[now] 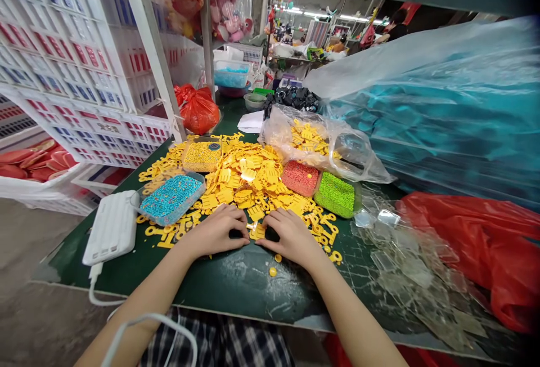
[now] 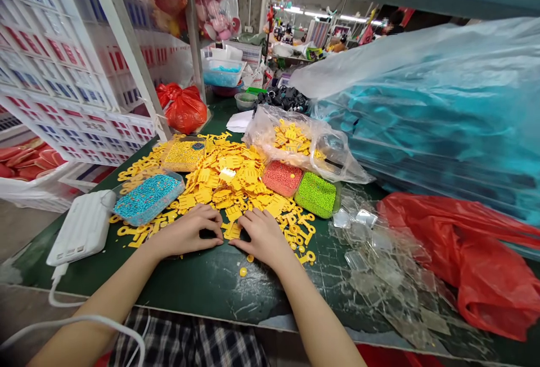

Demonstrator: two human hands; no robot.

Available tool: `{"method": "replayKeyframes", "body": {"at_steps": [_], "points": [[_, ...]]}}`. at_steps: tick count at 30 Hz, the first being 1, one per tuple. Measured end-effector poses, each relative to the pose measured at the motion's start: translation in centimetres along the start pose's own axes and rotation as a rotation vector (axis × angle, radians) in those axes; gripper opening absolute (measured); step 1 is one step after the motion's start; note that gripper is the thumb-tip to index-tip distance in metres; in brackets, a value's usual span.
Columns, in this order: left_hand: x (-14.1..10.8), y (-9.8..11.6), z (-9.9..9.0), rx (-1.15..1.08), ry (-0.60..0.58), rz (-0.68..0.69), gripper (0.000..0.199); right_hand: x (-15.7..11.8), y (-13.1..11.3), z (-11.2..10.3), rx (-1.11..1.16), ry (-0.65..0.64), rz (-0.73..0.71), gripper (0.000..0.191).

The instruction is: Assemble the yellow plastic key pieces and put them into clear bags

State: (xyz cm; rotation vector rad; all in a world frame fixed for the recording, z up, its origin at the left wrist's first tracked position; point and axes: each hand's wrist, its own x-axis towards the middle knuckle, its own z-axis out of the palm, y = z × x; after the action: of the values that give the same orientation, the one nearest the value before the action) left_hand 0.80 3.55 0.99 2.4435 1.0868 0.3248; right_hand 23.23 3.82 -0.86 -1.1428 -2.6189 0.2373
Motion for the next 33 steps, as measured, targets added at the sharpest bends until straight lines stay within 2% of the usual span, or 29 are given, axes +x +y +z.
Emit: {"method": "replayKeyframes", "body": {"at_steps": [5,10,13,21,26,33], "points": [[0.1,0.1,0.2,0.007,0.046,0.023,0.009,0.0,0.1,0.1,0.030,0.007,-0.006,0.027],[0.3,-0.9,0.5,0.208,0.306,-0.125,0.016,0.0,0.5,0.0,0.031,0.007,-0.001,0.028],[0.5,-1.6,1.0,0.323,0.363,-0.172,0.021,0.0,0.5,-0.1,0.023,0.007,-0.002,0.027],[0.7,-2.1,1.6,0.347,0.367,-0.191,0.026,0.0,0.1,-0.1,0.020,-0.010,-0.011,0.027],[0.7,-1.3,1.4,0.213,0.231,-0.099,0.023,-0.1,-0.1,0.0,0.002,0.007,-0.014,0.026],[0.4,-0.1,1.2,0.104,0.169,-0.104,0.014,0.0,-0.3,0.4,-0.024,0.056,-0.046,0.027]]}}
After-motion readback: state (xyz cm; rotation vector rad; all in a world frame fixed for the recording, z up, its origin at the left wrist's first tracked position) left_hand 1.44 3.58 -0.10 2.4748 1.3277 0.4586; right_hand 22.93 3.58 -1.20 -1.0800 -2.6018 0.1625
